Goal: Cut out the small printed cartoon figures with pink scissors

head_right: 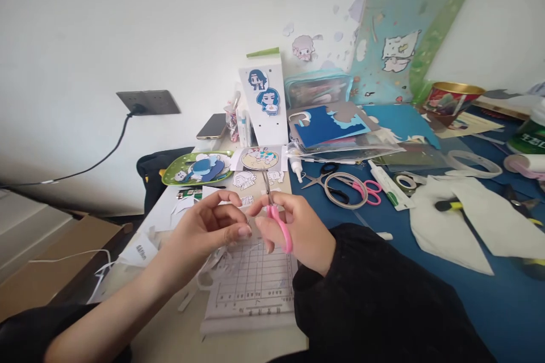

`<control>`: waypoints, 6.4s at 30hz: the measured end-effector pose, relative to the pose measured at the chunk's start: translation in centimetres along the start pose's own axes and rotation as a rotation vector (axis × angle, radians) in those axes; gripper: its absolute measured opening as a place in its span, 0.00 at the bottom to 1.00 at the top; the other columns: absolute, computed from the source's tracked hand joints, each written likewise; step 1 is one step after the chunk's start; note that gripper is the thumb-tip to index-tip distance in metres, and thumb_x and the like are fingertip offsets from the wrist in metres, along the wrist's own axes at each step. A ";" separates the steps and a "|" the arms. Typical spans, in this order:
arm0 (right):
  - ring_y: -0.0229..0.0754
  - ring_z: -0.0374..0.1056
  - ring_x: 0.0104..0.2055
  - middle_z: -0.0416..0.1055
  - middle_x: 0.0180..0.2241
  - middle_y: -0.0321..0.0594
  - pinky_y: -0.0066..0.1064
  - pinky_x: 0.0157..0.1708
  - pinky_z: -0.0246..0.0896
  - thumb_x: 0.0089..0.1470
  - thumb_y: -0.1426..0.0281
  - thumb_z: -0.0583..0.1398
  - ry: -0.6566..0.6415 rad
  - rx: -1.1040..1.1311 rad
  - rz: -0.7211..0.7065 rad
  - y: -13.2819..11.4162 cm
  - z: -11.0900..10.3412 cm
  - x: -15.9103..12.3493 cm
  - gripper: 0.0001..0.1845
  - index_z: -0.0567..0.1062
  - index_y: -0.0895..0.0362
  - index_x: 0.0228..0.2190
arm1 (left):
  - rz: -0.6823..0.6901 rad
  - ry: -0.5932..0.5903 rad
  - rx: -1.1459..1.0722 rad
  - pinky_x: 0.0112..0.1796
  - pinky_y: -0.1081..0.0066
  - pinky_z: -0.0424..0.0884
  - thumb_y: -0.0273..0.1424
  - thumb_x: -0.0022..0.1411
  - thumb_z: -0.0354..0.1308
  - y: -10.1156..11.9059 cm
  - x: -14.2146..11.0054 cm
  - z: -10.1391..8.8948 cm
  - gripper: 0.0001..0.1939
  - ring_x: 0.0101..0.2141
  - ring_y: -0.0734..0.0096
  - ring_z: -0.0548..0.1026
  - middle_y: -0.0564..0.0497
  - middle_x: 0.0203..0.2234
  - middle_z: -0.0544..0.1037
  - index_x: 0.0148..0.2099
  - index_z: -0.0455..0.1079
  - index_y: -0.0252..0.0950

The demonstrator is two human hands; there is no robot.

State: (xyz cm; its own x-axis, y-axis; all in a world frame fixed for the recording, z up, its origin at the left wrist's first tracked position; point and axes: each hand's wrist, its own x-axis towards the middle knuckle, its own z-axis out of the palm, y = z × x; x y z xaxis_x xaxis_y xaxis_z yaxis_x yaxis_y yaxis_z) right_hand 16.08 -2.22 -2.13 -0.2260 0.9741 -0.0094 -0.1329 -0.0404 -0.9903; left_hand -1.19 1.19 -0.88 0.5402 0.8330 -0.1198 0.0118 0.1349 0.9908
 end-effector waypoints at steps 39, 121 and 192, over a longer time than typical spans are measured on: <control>0.28 0.64 0.20 0.69 0.23 0.35 0.20 0.20 0.61 0.51 0.83 0.58 -0.191 0.173 -0.300 0.1 1.1 -0.8 0.07 0.71 0.59 0.30 | -0.228 -0.326 -0.452 0.17 0.85 0.68 0.29 0.57 0.59 0.2 -1.4 0.0 0.06 0.21 0.80 0.73 0.50 0.24 0.75 0.31 0.71 0.30; 0.30 0.59 0.15 0.61 0.14 0.25 0.23 0.18 0.58 0.48 0.74 0.63 -0.040 -0.031 0.120 0.4 1.6 -0.5 0.07 0.68 0.58 0.30 | 0.023 0.101 0.074 0.15 0.80 0.48 0.34 0.58 0.58 -0.2 -1.7 -0.1 0.09 0.14 0.84 0.52 0.60 0.13 0.60 0.28 0.72 0.35; 0.29 0.44 0.17 0.52 0.15 0.28 0.24 0.16 0.41 0.45 0.69 0.62 -0.298 -0.313 0.092 -0.9 1.2 -1.8 0.11 0.75 0.62 0.33 | -0.068 0.012 -0.113 0.16 0.83 0.57 0.31 0.55 0.59 0.4 -2.5 -0.9 0.09 0.15 0.84 0.61 0.59 0.16 0.67 0.24 0.66 0.35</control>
State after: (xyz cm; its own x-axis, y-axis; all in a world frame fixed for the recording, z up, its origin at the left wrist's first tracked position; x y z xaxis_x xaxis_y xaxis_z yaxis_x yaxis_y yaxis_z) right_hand 15.44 -4.25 -1.09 -0.4980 0.8608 -0.1050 0.1894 -0.0101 -0.9818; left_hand -3.27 -0.34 -0.25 0.5315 0.8261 -0.1875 -0.0476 0.2501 0.9671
